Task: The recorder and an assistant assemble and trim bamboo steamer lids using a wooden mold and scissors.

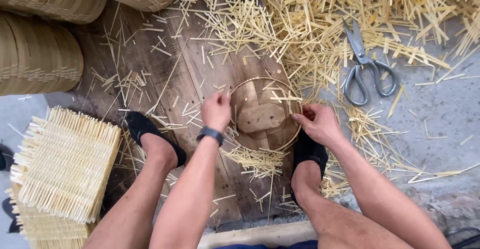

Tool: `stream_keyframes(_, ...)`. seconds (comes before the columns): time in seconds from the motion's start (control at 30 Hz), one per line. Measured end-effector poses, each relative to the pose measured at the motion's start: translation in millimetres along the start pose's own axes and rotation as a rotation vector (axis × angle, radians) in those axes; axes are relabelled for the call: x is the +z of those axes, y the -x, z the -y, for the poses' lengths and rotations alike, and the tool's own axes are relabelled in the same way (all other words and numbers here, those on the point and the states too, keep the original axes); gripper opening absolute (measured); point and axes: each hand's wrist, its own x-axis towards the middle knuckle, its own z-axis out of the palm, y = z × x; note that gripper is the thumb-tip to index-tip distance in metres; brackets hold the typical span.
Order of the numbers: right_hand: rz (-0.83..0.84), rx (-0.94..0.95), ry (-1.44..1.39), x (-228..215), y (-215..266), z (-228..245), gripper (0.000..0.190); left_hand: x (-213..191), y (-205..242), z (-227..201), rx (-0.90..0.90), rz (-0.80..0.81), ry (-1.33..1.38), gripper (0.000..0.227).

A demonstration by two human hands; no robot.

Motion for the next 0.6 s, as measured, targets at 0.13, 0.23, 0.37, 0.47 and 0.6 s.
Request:
stream_keyframes(0.13, 0.018, 0.039, -0.048, 1.2, 1.3, -1.8, 0.038, -31.9, 14.6, 17.8, -0.654, 0.307, 0.546, 0.034)
stream_keyframes(0.23, 0.003, 0.063, -0.034, 2.5, -5.3, -13.6, 0.040, -35.9, 15.4, 12.0, -0.693, 0.320, 0.600, 0.031)
stream_keyframes(0.37, -0.029, 0.067, -0.069, 7.7, 2.9, -10.3, 0.039, -25.0, 14.5, 9.0, -0.604, 0.216, 0.358, 0.030)
stream_keyframes(0.47, -0.070, 0.047, -0.087, 0.1, 5.9, 8.3, 0.036, -15.6, 11.7, 26.2, -0.516, 0.151, 0.280, 0.030)
stream_keyframes(0.6, 0.096, 0.167, -0.506, -6.6, 26.3, 27.0, 0.034, -28.6, 59.7, 12.9, -0.657, 0.188, 0.764, 0.032)
